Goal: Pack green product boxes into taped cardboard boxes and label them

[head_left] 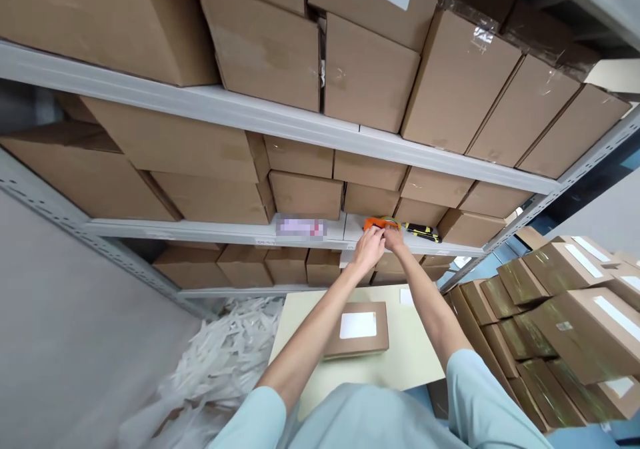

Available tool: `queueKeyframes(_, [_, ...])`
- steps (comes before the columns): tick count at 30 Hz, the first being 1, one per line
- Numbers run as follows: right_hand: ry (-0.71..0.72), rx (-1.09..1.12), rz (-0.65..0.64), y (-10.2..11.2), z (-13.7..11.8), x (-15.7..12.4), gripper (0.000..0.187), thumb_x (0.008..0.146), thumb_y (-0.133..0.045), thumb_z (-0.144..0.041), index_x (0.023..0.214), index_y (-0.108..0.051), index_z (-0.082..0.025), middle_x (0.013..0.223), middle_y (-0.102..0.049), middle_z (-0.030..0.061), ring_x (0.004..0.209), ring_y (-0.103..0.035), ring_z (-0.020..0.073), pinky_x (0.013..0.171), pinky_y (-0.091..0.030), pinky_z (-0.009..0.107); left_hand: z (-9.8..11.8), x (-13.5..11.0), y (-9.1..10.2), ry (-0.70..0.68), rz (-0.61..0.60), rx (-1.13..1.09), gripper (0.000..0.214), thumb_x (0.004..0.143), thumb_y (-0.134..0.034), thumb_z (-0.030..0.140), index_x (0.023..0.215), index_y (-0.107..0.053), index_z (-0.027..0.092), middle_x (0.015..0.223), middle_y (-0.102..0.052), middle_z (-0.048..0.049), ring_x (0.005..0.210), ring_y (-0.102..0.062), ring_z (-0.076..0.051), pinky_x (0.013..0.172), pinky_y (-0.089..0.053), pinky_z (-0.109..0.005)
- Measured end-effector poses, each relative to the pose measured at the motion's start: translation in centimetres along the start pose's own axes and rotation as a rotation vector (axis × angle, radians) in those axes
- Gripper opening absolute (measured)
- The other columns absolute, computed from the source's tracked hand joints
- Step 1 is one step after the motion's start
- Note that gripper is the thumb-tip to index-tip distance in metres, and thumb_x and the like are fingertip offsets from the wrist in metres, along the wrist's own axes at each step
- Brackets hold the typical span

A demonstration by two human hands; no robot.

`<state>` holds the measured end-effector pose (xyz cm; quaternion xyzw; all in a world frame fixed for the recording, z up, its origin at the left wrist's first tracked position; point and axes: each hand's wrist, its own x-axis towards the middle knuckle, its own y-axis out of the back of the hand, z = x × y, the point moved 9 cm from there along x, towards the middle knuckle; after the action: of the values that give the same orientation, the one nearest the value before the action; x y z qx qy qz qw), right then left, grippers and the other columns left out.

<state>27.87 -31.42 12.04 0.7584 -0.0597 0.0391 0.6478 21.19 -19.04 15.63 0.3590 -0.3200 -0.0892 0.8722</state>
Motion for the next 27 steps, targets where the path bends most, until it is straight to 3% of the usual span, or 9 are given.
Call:
queueKeyframes(4, [-0.019, 0.15, 0.056, -0.7, 1.3, -4.0, 0.052, 0.107, -0.051, -0.023, 0.153, -0.057, 0.001, 0.144, -0.073, 0.0339, 0.132, -0.071, 0.0368, 0.119, -0.052, 0.052, -2.2, -5.3, 0.1, 0.083, 0.043, -0.116, 0.038, 0.106, -0.062, 0.017, 0.141, -0.077, 0.017, 0.139, -0.076, -0.0165, 0.131, -0.074, -0.032, 0.12, -0.06, -0.046])
queueKeyframes(7, [-0.04, 0.663, 0.199, -2.0, 1.6, -10.0, 0.049, 0.112, -0.051, -0.046, 0.143, -0.062, -0.01, 0.134, -0.078, 0.0233, 0.12, -0.074, 0.0326, 0.11, -0.059, 0.048, -3.5, -11.1, -0.3, 0.19, 0.116, -0.308, 0.037, 0.108, -0.064, 0.022, 0.143, -0.074, 0.02, 0.139, -0.077, -0.0134, 0.121, -0.079, -0.027, 0.113, -0.065, -0.043])
queueKeyframes(10, [-0.07, 1.16, 0.229, -4.2, 0.4, -17.1, 0.054, 0.105, -0.065, -0.064, 0.133, -0.067, -0.018, 0.129, -0.08, 0.0156, 0.116, -0.076, 0.0297, 0.11, -0.06, 0.046, -2.9, -16.4, -0.7, 0.234, 0.185, -0.476, 0.029, 0.108, -0.069, 0.027, 0.135, -0.076, 0.023, 0.128, -0.08, -0.0104, 0.108, -0.082, -0.023, 0.103, -0.069, -0.038])
queueKeyframes(13, [-0.135, 1.307, 0.186, -5.4, -1.8, -22.5, 0.055, 0.103, -0.072, -0.067, 0.132, -0.07, -0.021, 0.13, -0.082, 0.0135, 0.118, -0.077, 0.0287, 0.114, -0.06, 0.046, -1.7, -19.7, -0.7, 0.264, 0.221, -0.547, 0.017, 0.11, -0.068, 0.03, 0.122, -0.078, 0.024, 0.117, -0.081, -0.0087, 0.101, -0.081, -0.022, 0.097, -0.07, -0.037])
queueKeyframes(18, [-0.205, 1.352, 0.158, -5.5, -3.8, -25.9, 0.061, 0.1, -0.074, -0.074, 0.133, -0.07, -0.023, 0.127, -0.084, 0.0141, 0.12, -0.08, 0.0295, 0.113, -0.064, 0.048, -1.1, -21.4, -0.6, 0.27, 0.13, -0.568, 0.02, 0.112, -0.064, 0.034, 0.122, -0.077, 0.024, 0.12, -0.08, -0.0103, 0.104, -0.079, -0.022, 0.097, -0.069, -0.036])
queueKeyframes(21, [-0.265, 1.351, 0.116, -6.2, -3.5, -27.0, 0.064, 0.103, -0.069, -0.077, 0.133, -0.071, -0.021, 0.127, -0.085, 0.0152, 0.117, -0.082, 0.0302, 0.11, -0.066, 0.05, -1.1, -21.8, -1.3, 0.244, 0.013, -0.584, 0.021, 0.112, -0.063, 0.034, 0.124, -0.077, 0.024, 0.125, -0.08, -0.0105, 0.101, -0.077, -0.021, 0.089, -0.067, -0.033])
queueKeyframes(24, [-0.28, 1.28, 0.093, -6.6, -2.5, -28.5, 0.062, 0.104, -0.068, -0.077, 0.129, -0.074, -0.021, 0.126, -0.085, 0.0139, 0.117, -0.082, 0.0308, 0.111, -0.066, 0.049, -0.7, -22.2, -2.0, 0.244, -0.084, -0.595, 0.019, 0.11, -0.068, 0.038, 0.116, -0.079, 0.024, 0.118, -0.081, -0.0087, 0.093, -0.076, -0.02, 0.082, -0.064, -0.032])
queueKeyframes(27, [-0.223, 1.192, 0.087, -5.8, -1.4, -30.3, 0.062, 0.102, -0.071, -0.077, 0.131, -0.073, -0.022, 0.128, -0.085, 0.0132, 0.123, -0.081, 0.0322, 0.114, -0.064, 0.049, 0.0, -21.8, -0.9, 0.268, -0.012, -0.627, 0.028, 0.109, -0.072, 0.044, 0.126, -0.077, 0.022, 0.119, -0.08, -0.0093, 0.099, -0.076, -0.02, 0.084, -0.065, -0.032])
